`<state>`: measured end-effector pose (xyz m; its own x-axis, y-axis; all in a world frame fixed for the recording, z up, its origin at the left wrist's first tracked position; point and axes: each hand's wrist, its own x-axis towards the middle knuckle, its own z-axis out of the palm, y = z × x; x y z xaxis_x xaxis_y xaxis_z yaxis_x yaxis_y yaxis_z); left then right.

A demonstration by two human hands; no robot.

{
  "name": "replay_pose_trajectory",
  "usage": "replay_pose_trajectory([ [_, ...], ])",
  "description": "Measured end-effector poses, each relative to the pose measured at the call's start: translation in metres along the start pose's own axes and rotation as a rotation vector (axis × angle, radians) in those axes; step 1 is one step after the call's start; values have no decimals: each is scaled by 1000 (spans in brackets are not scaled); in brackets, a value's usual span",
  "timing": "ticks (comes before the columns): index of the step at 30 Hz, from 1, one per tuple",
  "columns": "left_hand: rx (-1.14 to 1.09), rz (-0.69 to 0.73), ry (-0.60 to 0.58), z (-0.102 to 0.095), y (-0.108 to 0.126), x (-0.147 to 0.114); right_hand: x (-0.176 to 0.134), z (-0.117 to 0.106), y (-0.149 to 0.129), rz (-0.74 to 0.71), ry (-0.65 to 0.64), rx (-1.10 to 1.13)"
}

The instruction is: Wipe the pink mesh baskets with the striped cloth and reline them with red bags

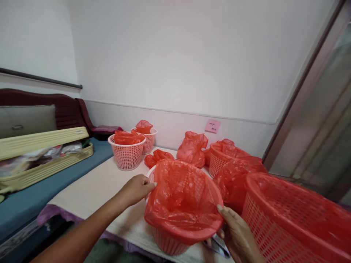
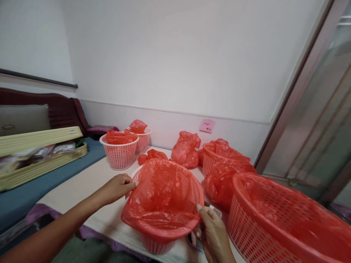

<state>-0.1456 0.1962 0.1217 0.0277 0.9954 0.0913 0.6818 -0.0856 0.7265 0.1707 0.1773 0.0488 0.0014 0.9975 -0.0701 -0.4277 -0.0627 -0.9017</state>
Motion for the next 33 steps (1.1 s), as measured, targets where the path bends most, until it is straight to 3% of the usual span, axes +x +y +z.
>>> replay_pose_trajectory([
  [8, -70, -39, 29, -7, 6, -3, -5, 4, -5, 5, -40, -1],
  [14, -93, -196, -269, -21, 25, 16, -7, 5, -7, 7, -10, -4],
  [18, -218, -291, -387, -26, 26, 20, -8, 5, -6, -16, 6, -3],
  [22, -349, -346, -369, -23, 16, 12, -8, 6, -6, -17, 0, 2],
  [28, -463, -297, -221, -20, 6, 0, -8, 6, -6, -5, 15, 3],
  [33, -427, -323, -347, -21, 17, -2, -10, 7, -9, 12, -6, -21],
])
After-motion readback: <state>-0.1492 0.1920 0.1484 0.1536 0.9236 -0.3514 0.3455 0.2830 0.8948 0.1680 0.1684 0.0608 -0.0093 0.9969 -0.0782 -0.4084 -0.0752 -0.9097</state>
